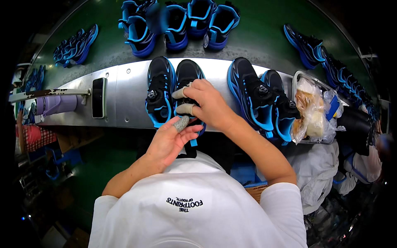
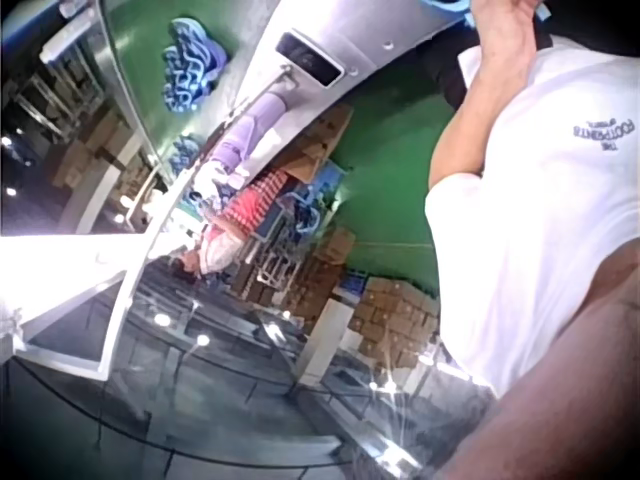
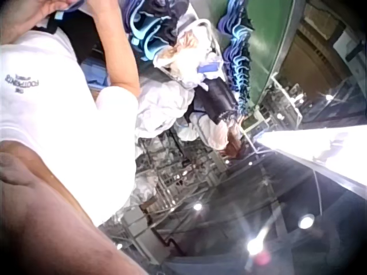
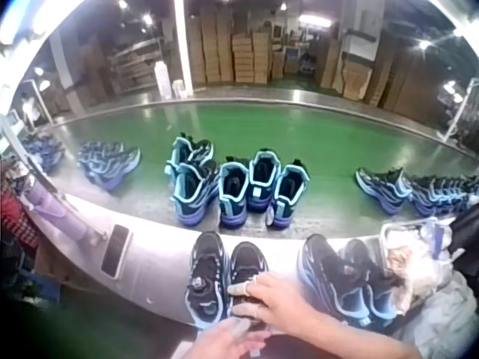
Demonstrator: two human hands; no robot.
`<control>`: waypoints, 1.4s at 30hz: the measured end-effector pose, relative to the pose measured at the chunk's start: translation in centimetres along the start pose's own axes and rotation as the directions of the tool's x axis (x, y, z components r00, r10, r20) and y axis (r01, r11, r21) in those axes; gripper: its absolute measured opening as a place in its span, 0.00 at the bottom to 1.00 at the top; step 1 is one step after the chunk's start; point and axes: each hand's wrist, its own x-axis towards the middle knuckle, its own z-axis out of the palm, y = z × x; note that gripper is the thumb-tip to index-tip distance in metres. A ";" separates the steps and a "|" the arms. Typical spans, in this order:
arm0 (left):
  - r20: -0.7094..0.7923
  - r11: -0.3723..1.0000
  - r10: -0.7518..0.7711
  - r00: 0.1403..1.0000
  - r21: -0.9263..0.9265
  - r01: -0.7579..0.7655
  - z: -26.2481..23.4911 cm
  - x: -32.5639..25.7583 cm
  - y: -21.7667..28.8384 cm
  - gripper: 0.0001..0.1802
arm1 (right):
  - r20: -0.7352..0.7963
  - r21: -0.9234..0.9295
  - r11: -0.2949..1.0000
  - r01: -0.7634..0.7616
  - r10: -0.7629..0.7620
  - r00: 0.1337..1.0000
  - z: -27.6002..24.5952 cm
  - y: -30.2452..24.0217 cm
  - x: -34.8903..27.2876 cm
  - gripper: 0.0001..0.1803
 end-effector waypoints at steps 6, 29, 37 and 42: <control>-0.011 1.000 -0.012 1.000 -0.012 0.011 0.0 -0.2 0.1 0.14 | 0.069 0.148 0.988 0.048 -0.059 0.996 -1.0 0.5 0.9 0.23; 0.089 0.955 -0.163 0.983 0.264 0.135 0.6 -1.6 3.3 0.15 | 0.002 0.533 0.778 -0.334 0.393 0.920 -0.7 0.2 -0.9 0.31; 0.408 -0.618 0.171 0.897 0.753 -0.225 3.6 3.1 7.6 0.14 | -0.073 0.016 0.990 -0.141 0.142 0.987 1.5 1.6 -2.3 0.50; 0.176 -0.674 -0.069 0.982 0.717 -0.176 4.6 6.2 8.6 0.18 | -0.196 0.074 0.988 -0.136 0.148 0.969 2.7 2.4 -2.6 0.48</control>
